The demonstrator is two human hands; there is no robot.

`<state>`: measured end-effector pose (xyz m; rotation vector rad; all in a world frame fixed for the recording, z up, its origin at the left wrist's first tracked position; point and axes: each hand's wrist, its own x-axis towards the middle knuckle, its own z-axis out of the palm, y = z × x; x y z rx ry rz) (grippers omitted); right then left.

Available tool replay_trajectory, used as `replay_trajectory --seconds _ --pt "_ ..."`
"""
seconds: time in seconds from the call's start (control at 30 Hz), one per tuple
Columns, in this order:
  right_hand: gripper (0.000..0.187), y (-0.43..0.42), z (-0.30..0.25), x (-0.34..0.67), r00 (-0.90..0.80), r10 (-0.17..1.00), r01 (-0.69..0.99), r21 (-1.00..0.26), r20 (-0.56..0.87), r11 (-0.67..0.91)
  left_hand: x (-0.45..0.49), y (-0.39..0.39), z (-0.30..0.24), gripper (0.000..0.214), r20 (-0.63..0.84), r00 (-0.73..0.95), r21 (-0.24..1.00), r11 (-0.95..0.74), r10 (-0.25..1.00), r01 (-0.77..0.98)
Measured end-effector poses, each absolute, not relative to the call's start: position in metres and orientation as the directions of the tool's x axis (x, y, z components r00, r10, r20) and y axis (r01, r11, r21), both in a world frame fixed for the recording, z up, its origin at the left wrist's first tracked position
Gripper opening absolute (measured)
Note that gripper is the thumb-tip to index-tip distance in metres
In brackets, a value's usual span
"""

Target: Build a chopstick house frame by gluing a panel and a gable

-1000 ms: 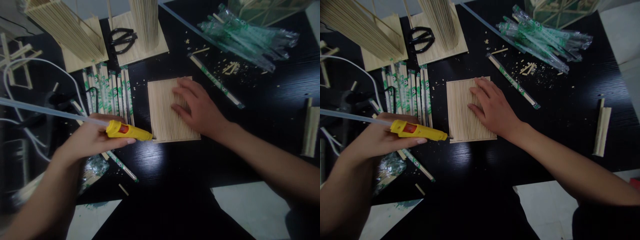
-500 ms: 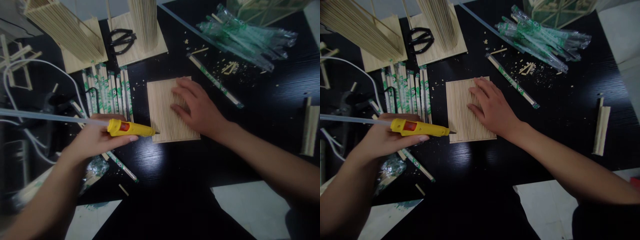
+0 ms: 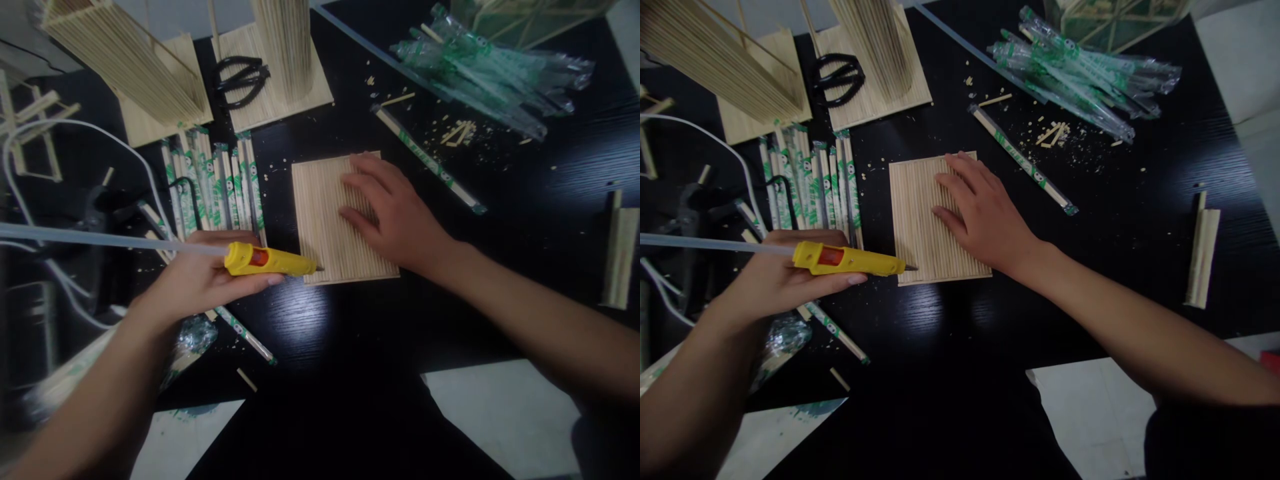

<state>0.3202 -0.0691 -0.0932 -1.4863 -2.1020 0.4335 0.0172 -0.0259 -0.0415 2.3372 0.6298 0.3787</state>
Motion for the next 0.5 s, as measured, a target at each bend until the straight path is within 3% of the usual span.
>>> replay_trajectory --seconds 0.5 --pt "0.045 -0.0681 -0.0973 0.3215 -0.271 0.922 0.752 -0.538 0.275 0.382 0.0147 -0.0271 -0.0454 0.025 0.087 0.838 0.636 -0.678 0.538 0.369"
